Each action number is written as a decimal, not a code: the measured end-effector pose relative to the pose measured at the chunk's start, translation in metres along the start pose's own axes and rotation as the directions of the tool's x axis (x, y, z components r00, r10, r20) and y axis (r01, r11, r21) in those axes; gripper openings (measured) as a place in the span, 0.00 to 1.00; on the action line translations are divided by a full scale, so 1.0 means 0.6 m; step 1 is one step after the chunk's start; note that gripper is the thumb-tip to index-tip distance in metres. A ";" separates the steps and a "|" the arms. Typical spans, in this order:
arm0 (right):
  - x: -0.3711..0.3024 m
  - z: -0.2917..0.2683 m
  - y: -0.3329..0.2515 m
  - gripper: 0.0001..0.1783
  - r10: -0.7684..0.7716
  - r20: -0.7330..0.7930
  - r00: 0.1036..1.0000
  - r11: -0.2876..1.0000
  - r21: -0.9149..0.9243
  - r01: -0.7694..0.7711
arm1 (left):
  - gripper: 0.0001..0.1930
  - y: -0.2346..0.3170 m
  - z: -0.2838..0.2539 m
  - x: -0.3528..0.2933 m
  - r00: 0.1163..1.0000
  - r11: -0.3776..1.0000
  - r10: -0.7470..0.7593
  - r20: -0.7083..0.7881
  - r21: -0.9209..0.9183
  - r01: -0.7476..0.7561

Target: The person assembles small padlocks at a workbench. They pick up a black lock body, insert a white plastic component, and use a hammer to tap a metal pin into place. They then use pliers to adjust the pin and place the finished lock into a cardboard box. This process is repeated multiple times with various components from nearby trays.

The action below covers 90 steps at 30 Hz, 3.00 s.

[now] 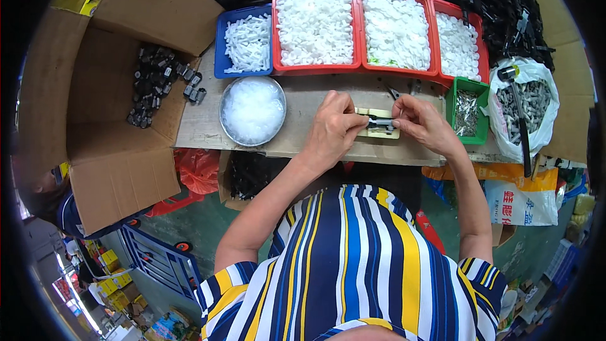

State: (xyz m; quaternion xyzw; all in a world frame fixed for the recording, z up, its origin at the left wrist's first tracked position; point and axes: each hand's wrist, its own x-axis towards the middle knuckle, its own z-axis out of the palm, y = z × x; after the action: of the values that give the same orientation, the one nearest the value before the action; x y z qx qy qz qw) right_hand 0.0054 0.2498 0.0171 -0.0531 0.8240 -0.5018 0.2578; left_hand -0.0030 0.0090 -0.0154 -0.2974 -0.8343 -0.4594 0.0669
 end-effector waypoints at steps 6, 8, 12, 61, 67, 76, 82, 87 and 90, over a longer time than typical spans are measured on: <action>-0.002 -0.006 0.001 0.09 -0.169 -0.006 0.986 0.970 -0.177 0.165 | 0.07 0.005 0.000 0.001 1.000 1.000 -0.007 0.012 0.022 0.007; -0.008 0.003 0.007 0.09 -0.243 -0.037 0.969 0.941 -0.251 0.226 | 0.07 0.008 -0.003 -0.002 1.000 0.999 -0.005 0.030 0.041 0.003; -0.014 0.000 0.004 0.10 -0.212 -0.035 0.977 0.937 -0.292 0.193 | 0.08 0.012 -0.004 -0.002 0.999 0.999 -0.007 0.046 0.032 0.006; -0.017 0.009 -0.077 0.19 -0.639 -0.104 0.762 0.583 -0.712 0.392 | 0.12 0.032 -0.040 0.001 0.800 0.547 -0.600 -0.011 -0.736 0.400; -0.005 0.056 -0.027 0.17 -0.580 -0.110 0.807 0.667 -0.633 0.393 | 0.11 0.022 -0.071 -0.019 0.828 0.771 -0.539 -0.154 -0.486 0.411; 0.002 0.068 -0.033 0.15 -0.520 -0.068 0.851 0.674 -0.645 0.360 | 0.10 0.017 -0.067 -0.027 0.846 0.804 -0.507 -0.165 -0.444 0.395; 0.006 0.072 -0.040 0.15 -0.495 -0.048 0.868 0.644 -0.692 0.328 | 0.09 0.025 -0.064 -0.027 0.921 0.931 -0.336 -0.198 -0.216 0.293; 0.006 0.073 -0.038 0.16 -0.495 -0.055 0.867 0.641 -0.697 0.322 | 0.12 0.032 -0.028 -0.020 0.995 0.988 0.084 -0.063 0.136 -0.074; 0.005 0.075 -0.035 0.16 -0.490 -0.069 0.869 0.643 -0.701 0.308 | 0.12 0.019 -0.006 -0.017 0.985 0.979 0.169 0.021 0.108 -0.171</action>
State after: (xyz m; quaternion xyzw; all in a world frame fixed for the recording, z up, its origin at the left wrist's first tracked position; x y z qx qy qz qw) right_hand 0.0210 0.2025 0.0177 -0.2596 0.9406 -0.2186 -0.0040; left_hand 0.0108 0.0060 -0.0091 -0.3661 -0.8302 -0.4037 0.1174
